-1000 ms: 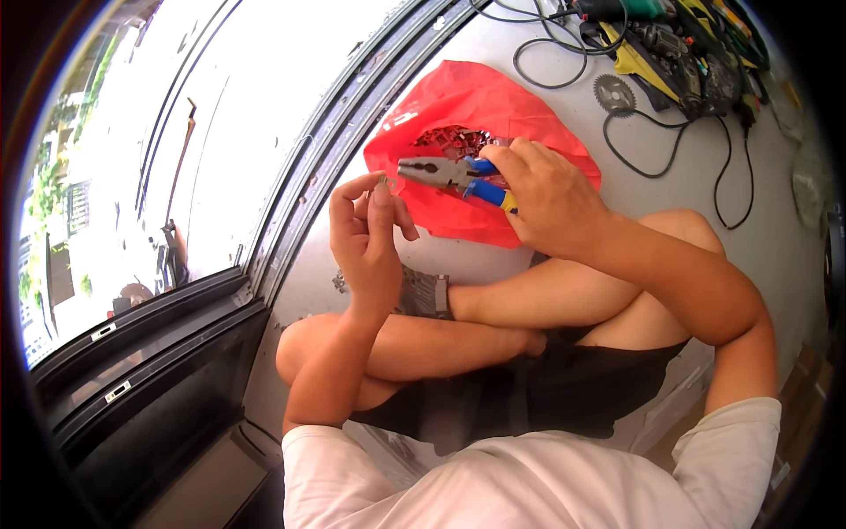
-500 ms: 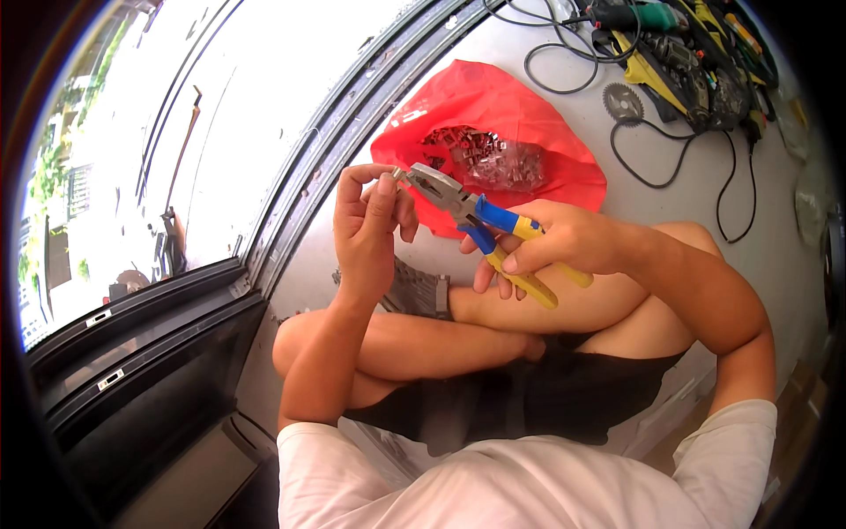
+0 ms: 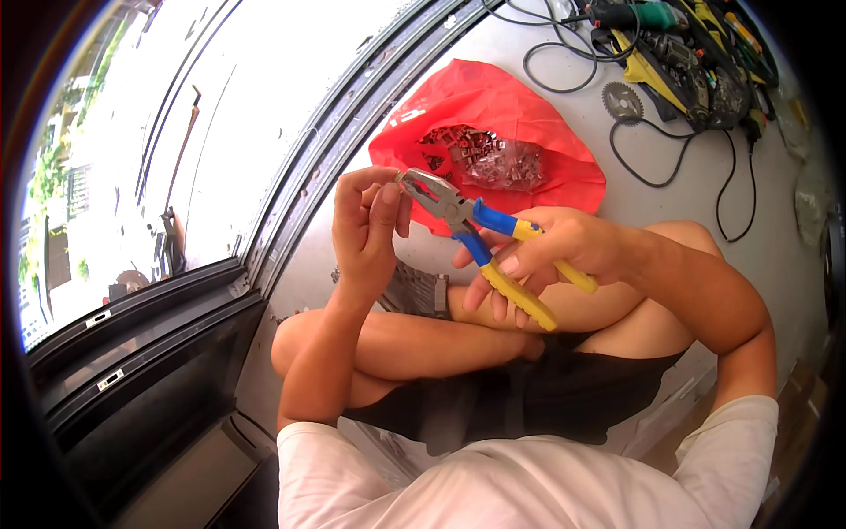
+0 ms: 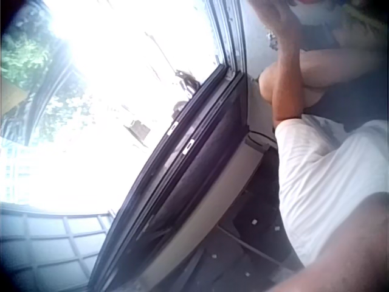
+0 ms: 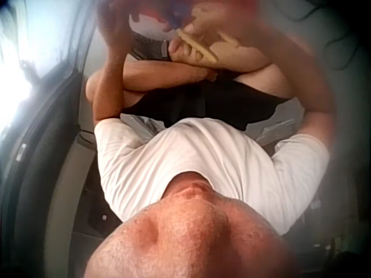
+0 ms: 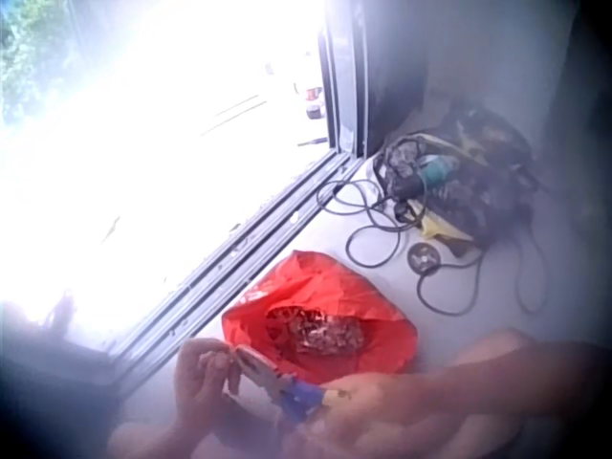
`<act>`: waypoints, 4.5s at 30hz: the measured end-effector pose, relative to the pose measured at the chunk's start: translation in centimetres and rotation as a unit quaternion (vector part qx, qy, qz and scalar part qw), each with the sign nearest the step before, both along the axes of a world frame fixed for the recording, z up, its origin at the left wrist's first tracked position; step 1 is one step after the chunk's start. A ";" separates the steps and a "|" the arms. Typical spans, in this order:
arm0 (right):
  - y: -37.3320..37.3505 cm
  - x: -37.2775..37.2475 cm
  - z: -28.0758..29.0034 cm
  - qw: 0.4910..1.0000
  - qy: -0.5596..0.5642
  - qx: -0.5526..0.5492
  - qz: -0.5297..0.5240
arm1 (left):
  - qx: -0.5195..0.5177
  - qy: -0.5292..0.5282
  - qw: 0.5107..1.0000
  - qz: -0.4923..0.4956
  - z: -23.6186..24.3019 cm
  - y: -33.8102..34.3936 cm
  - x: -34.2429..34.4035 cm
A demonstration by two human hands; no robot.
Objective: The person takes metal hardware pieces out of a red bag by hand, trims them one at a time using pliers, and places them onto the floor.
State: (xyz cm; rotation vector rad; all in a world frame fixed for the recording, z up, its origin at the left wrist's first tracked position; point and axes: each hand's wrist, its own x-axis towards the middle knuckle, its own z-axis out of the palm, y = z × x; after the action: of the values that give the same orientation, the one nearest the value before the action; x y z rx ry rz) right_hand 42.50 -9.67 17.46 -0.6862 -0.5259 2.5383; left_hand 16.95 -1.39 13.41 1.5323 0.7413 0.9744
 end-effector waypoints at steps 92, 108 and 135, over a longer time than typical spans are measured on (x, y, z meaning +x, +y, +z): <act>-2.9 -0.4 1.7 0.994 0.020 -0.099 -0.032 | 0.452 0.154 0.876 -0.064 0.6 0.8 -0.4; -0.9 -0.1 1.0 0.986 -0.095 0.049 -0.125 | 0.127 -0.039 0.991 0.027 2.2 1.6 -3.0; -2.0 0.4 0.9 0.990 -0.115 0.070 0.032 | 0.202 0.090 0.975 -0.034 -0.9 -0.9 -0.6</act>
State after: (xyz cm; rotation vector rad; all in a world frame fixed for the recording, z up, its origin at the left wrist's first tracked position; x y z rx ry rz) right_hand 42.94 -11.67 18.35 -0.9279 -0.8067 2.4655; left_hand 16.39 -2.28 12.53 2.0087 0.6354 0.9850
